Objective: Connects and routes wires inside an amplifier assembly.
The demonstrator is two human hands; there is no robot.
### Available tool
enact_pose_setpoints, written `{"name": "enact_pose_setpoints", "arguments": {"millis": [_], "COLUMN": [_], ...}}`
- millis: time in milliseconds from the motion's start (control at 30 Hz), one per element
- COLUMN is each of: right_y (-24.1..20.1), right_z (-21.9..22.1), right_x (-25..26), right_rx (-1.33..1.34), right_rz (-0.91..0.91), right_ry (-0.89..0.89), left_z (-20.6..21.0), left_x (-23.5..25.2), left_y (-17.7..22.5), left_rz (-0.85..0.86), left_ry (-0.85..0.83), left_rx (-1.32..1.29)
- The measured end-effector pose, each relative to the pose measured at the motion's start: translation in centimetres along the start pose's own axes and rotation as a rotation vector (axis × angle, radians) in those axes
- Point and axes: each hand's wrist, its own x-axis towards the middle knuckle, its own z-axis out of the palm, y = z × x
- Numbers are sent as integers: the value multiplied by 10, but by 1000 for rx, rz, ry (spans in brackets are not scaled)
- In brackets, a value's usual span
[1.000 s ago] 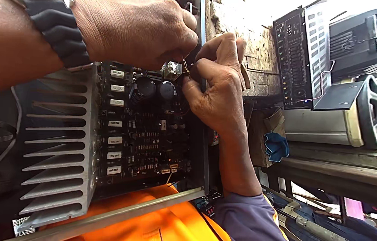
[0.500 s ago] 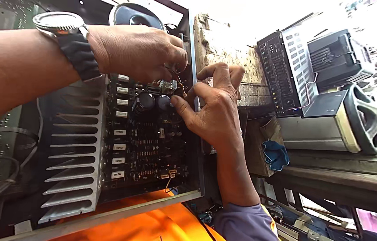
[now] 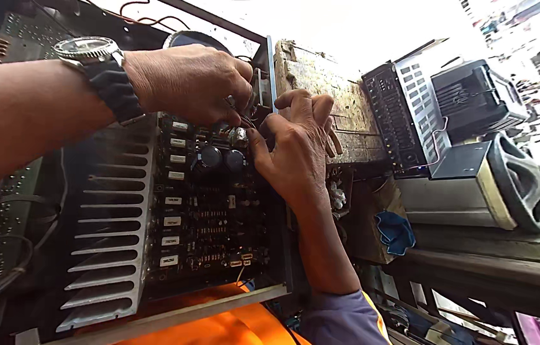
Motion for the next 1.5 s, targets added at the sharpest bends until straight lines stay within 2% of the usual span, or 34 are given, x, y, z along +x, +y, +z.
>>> {"name": "enact_pose_setpoints", "arguments": {"millis": [200, 333, 500, 733, 867, 933, 1000, 1133, 1300, 1500], "right_y": [2, 8, 9, 7, 13, 22, 31, 41, 32, 21], "right_z": [8, 15, 18, 15, 6, 10, 15, 14, 22, 26], "right_x": [5, 10, 12, 8, -7, -4, 6, 27, 38, 38], "right_rx": [48, 198, 296, 256, 349, 445, 545, 596, 358, 281], "right_rz": [-36, -86, -107, -123, -128, -135, -147, -108, -125, -82], "right_ry": [-53, -60, -95, -104, 63, 219, 274, 133, -93, -44], "left_z": [5, 7, 11, 2, -14, -20, -19, -14, -11, -5], "left_x": [4, 5, 6, 3, -1, -4, -6, -8, -8, -5], "left_y": [1, 2, -2, -5, -6, -5, -8, -18, -15, -14], "left_rz": [-13, -54, -13, 7, -75, -135, -121, -67, -89, -107], "left_ry": [20, 27, 56, 12, -37, -68, -59, -42, -65, -58], "left_rx": [9, 18, 1, 1, -48, -29, -16, -69, -52, 19]}}
